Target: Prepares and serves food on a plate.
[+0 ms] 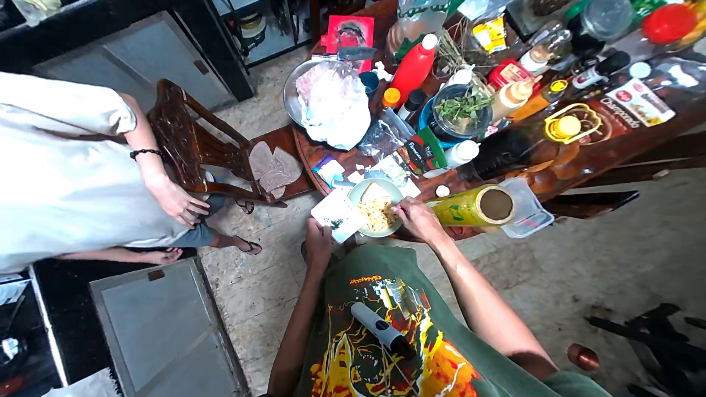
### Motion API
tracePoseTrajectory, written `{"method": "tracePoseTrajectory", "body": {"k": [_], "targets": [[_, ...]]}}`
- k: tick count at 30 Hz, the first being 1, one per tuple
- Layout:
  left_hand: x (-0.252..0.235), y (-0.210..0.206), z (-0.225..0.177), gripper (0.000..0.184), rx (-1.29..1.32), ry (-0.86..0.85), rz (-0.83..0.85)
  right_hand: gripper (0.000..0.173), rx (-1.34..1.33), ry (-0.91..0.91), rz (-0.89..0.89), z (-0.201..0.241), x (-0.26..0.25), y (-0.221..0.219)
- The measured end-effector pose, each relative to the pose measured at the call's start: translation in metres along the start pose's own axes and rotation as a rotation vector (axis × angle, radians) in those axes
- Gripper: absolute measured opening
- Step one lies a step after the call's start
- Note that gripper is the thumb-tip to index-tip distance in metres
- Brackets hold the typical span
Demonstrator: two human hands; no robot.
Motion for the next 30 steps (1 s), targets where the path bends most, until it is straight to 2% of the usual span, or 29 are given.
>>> {"method": "tracePoseTrajectory", "body": {"k": [4,9,15,22,27,30], "targets": [[0.001,0.0,0.0,0.021,-0.007,0.013,0.0,0.022,-0.014,0.019,0.005,0.001,0.003,-0.002],[0.003,0.0,-0.001,0.019,-0.01,0.007,-0.008,0.012,-0.152,0.068,-0.035,0.01,0.002,0.0],[0.003,-0.002,-0.002,0.026,-0.048,-0.011,0.014,0.026,-0.084,0.074,-0.062,0.019,-0.007,0.002],[0.001,-0.006,0.002,0.023,-0.033,-0.019,0.007,0.012,-0.05,0.064,-0.049,0.014,-0.005,0.006],[0.0,-0.007,0.001,0.023,-0.035,-0.005,0.019,0.025,-0.026,0.034,-0.037,0.005,-0.003,0.001],[-0.001,-0.008,0.001,0.023,-0.049,0.008,0.014,0.027,-0.055,0.031,-0.032,0.004,-0.002,-0.001]]}}
Point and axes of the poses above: each hand's wrist, its own x-axis away from the middle knuckle, its own y-axis out of the back of the hand, z = x × y, the point moved 3 cm from there along -x, towards the middle knuckle, and after that the axes turned 4 degrees about y, right-handed, at the moved point
